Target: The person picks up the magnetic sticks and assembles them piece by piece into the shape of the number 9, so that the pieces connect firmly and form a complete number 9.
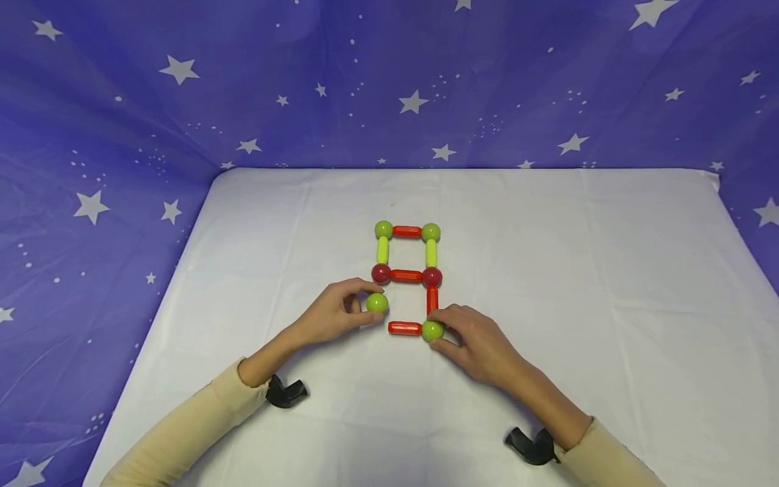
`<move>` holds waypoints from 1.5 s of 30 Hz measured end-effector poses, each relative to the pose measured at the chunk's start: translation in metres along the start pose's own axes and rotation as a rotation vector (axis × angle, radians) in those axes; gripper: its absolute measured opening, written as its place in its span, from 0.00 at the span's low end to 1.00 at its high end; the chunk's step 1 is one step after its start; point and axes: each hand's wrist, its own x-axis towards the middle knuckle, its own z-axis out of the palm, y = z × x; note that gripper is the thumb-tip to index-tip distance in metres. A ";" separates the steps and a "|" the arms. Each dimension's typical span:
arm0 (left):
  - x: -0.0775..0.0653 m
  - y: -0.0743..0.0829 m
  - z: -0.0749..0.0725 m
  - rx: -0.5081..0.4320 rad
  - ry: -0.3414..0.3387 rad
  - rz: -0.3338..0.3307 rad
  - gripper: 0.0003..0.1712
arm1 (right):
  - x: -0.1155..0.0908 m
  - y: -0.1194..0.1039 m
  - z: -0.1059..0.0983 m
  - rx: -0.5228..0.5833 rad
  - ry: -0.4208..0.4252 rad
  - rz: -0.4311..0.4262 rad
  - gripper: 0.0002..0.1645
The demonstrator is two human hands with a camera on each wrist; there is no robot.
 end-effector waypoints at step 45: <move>-0.006 -0.001 -0.001 0.244 -0.180 0.072 0.21 | 0.001 -0.001 0.001 -0.005 0.014 -0.013 0.21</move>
